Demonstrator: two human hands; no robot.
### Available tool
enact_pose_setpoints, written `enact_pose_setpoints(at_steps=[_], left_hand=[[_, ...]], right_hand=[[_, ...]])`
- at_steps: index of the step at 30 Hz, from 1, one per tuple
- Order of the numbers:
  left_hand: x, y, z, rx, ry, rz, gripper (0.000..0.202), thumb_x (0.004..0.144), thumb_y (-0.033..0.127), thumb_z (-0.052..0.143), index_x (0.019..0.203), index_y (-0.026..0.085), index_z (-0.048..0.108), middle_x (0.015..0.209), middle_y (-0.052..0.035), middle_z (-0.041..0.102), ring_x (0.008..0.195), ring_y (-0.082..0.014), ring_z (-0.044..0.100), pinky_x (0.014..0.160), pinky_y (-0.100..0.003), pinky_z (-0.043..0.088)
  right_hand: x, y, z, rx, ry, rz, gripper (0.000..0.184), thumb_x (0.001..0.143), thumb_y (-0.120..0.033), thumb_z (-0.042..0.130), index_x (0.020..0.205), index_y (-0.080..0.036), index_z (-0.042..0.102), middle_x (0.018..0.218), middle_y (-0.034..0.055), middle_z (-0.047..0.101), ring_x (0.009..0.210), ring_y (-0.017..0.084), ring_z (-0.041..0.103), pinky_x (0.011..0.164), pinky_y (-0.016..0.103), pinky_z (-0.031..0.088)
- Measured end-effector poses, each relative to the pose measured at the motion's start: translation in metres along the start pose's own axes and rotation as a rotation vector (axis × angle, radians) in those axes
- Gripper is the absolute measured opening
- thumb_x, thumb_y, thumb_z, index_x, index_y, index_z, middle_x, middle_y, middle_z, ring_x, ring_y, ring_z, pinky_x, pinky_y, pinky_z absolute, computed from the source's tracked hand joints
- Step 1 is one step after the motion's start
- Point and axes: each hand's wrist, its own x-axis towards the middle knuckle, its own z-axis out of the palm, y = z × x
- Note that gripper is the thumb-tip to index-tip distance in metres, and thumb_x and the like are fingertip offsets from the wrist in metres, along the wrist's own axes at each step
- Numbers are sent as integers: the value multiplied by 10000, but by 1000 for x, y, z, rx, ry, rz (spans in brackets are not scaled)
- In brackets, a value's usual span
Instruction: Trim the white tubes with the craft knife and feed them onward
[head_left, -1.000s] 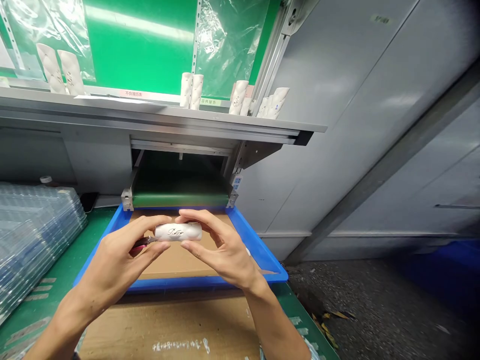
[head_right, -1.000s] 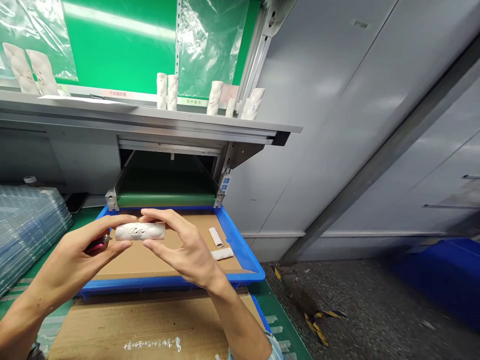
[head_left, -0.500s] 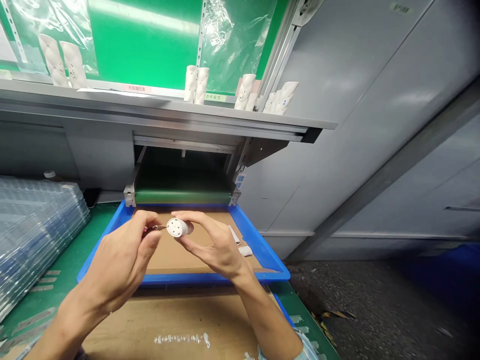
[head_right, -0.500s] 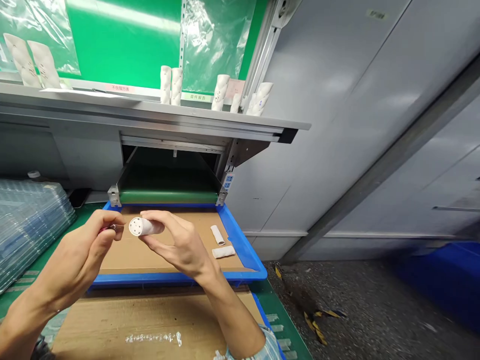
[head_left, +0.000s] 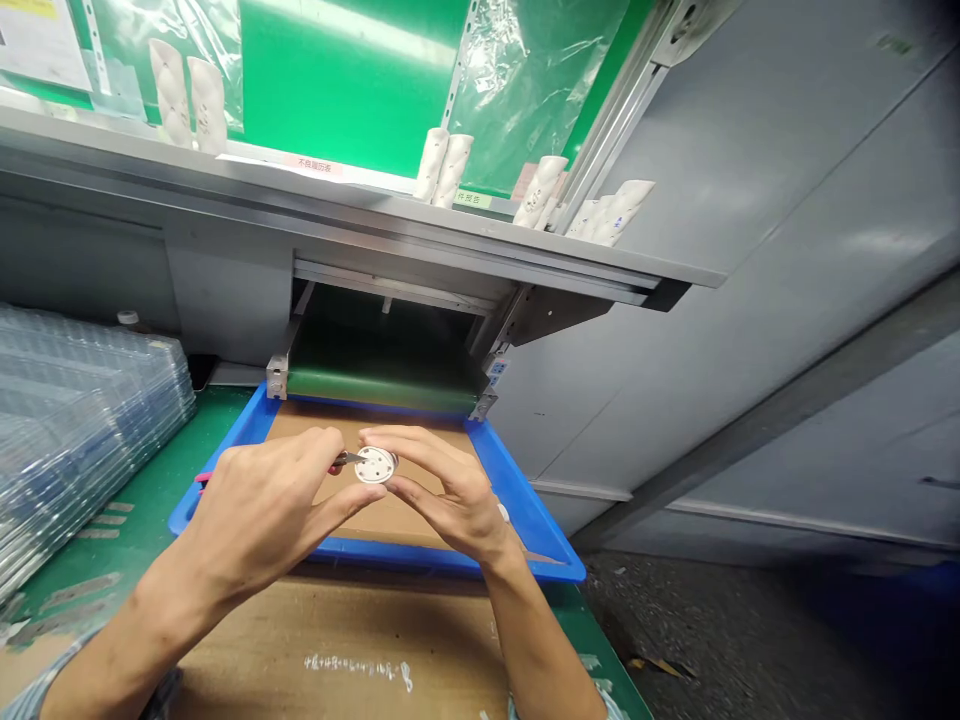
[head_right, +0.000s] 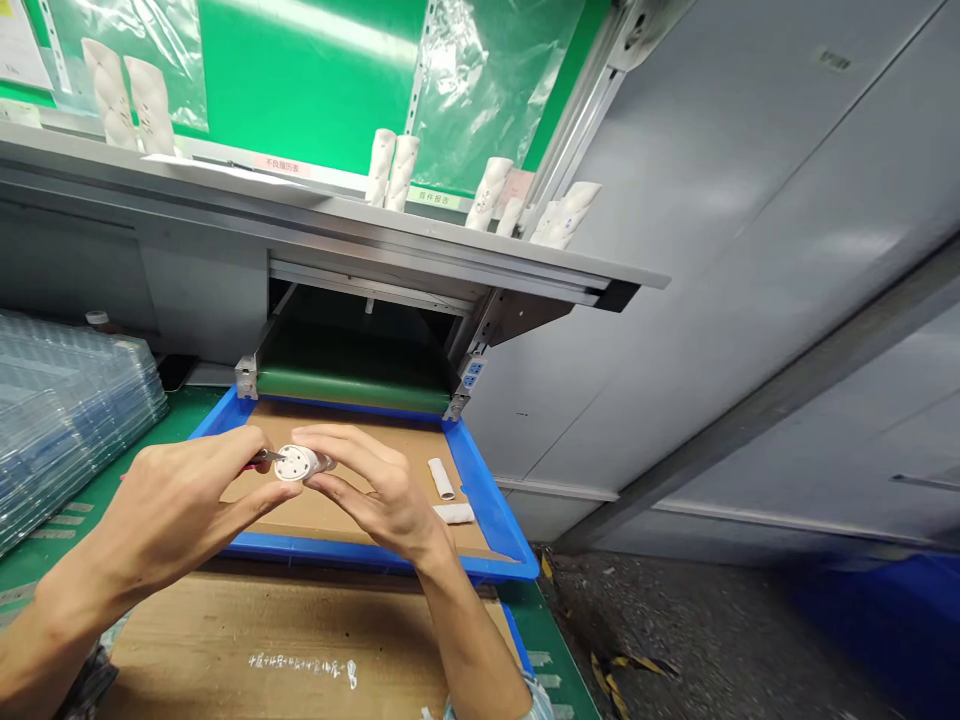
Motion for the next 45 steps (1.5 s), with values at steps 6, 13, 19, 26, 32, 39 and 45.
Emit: enact_pose_setpoints(at_steps=[6,13,19,26,32,39,45], left_hand=[[2,3,-1,20,-4,6,592,1177,590,260,774,240,518,577,35,615,450,-148,600,478,-325,296],[-2,4,1,0,-36,13,538,1184,550,289,805,243,517,614,43,620,478,-154,613,487,-332,297],[-4,5,3,-56,-94,-19,523,1187,525,301,831,238,555,676,36,659,542,-170,674,504,-352,279],[-4,5,2,-132,-142,-26,513,1190,516,281,837,247,539,676,40,659,509,-169,633,503,-353,278],[-2,8,-1,-98,-109,-12,505,1193,502,266,826,254,509,631,49,620,473,-157,586,487,-346,284],[-2,5,-3,-252,-169,-26,442,1184,449,356,821,257,517,637,67,599,483,-145,556,497,-317,317],[-3,-1,-2,-551,-138,-148,317,1123,379,571,1428,293,576,868,69,766,552,-91,656,562,-193,467]], right_hand=[[0,-2,0,-5,-8,8,360,1108,-245,655,1466,-265,683,1326,116,770,1232,217,758,1072,353,652],[0,-3,0,-49,24,0,356,1099,-234,670,1452,-277,688,1320,108,770,1236,216,752,1079,357,645],[-1,-4,0,-86,66,-10,334,1089,-235,690,1421,-264,705,1300,109,774,1214,221,758,1052,362,654],[0,-7,1,-95,117,-16,304,1057,-240,743,1359,-265,723,1254,102,785,1167,236,769,990,371,671],[0,-10,2,-139,135,-37,293,1053,-209,743,1339,-259,706,1239,102,781,1146,238,768,971,380,672],[1,-11,2,-159,153,-28,312,1039,-205,764,1340,-267,711,1235,96,750,1129,233,752,965,375,667],[-3,-5,5,-4,107,84,305,1076,-336,727,1367,-248,699,1224,99,757,1132,227,769,987,363,678]])
